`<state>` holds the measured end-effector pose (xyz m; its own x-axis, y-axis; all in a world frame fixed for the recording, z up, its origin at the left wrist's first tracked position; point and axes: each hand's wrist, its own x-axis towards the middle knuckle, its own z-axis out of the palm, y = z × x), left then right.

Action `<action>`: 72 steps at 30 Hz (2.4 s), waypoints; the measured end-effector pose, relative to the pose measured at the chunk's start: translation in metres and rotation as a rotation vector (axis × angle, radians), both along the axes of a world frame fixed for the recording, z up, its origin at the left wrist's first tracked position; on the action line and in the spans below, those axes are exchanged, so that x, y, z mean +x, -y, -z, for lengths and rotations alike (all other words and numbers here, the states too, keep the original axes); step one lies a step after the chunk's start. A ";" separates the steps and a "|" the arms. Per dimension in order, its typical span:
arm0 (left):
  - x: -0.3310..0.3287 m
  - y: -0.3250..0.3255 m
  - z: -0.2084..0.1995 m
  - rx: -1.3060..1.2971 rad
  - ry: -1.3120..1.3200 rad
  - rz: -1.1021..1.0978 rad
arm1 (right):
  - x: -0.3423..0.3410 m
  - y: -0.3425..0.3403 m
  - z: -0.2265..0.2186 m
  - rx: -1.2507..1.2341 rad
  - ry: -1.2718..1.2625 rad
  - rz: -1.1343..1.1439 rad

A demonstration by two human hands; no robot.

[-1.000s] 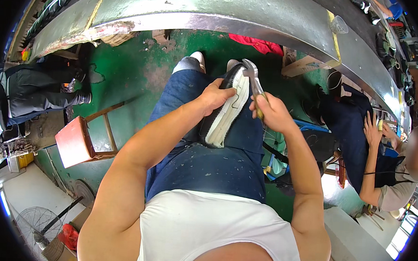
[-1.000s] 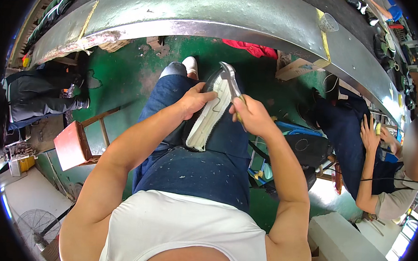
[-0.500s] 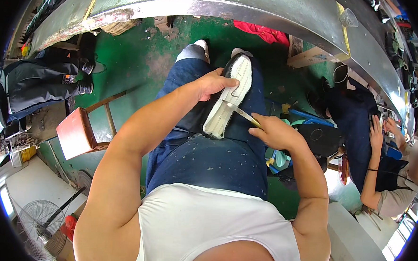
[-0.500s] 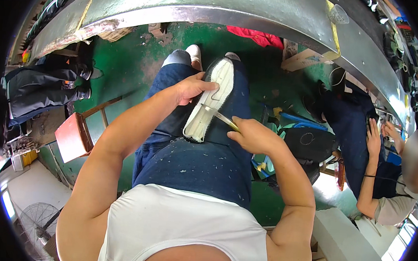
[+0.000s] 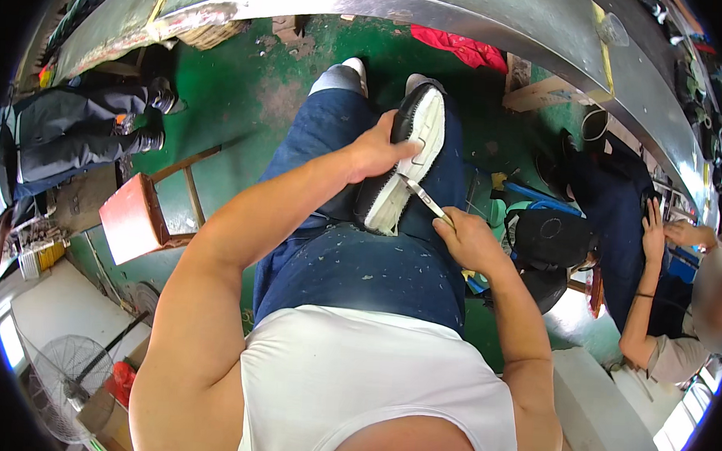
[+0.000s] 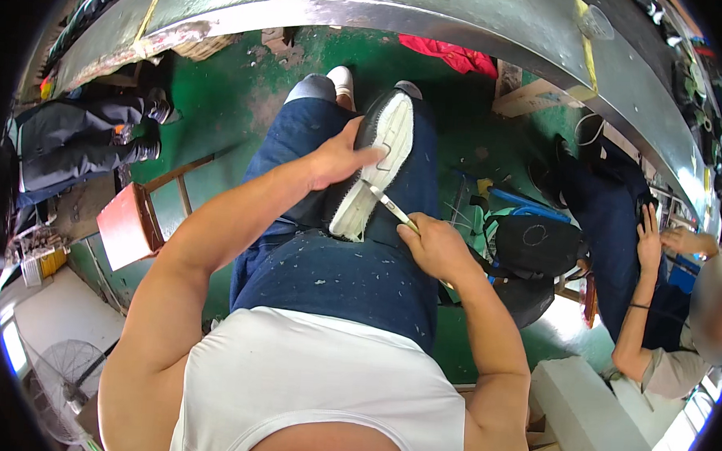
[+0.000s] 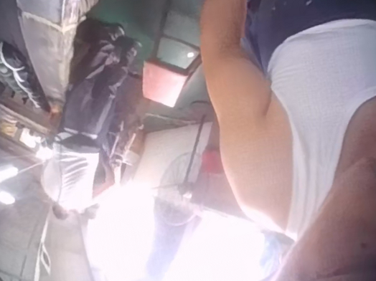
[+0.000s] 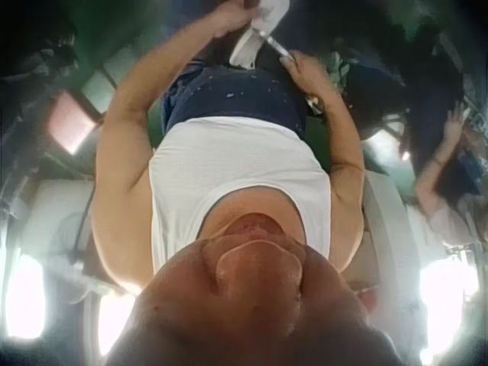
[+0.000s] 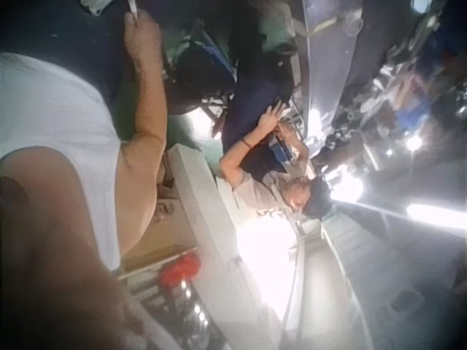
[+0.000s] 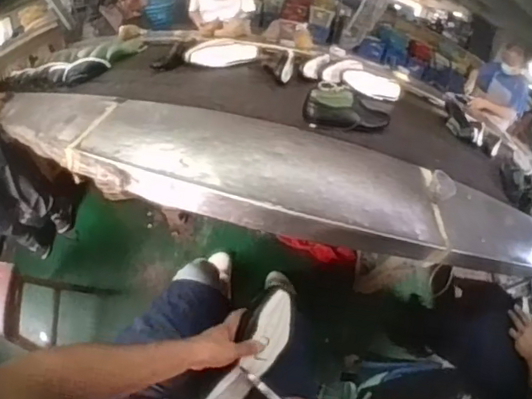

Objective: Using pliers to pull and trim materials while lasting shoes on an assembly line.

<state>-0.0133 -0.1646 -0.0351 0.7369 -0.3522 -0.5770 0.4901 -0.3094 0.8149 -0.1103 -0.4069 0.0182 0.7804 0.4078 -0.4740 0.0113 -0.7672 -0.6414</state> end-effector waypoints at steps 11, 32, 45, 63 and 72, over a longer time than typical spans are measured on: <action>-0.039 -0.006 0.023 -0.034 0.104 -0.119 | -0.021 -0.016 -0.025 -0.178 0.079 -0.159; -0.075 -0.032 0.014 -0.082 0.174 0.111 | 0.010 -0.022 -0.012 0.132 -0.001 0.034; 0.041 -0.031 -0.006 -0.200 -0.101 -0.063 | -0.020 0.014 0.072 0.700 -0.387 0.531; 0.479 0.015 -0.186 1.435 1.506 0.407 | 0.061 0.040 0.083 0.757 -0.671 0.569; 0.535 -0.007 -0.157 0.596 1.773 -0.015 | 0.120 0.049 0.080 0.773 -0.775 0.630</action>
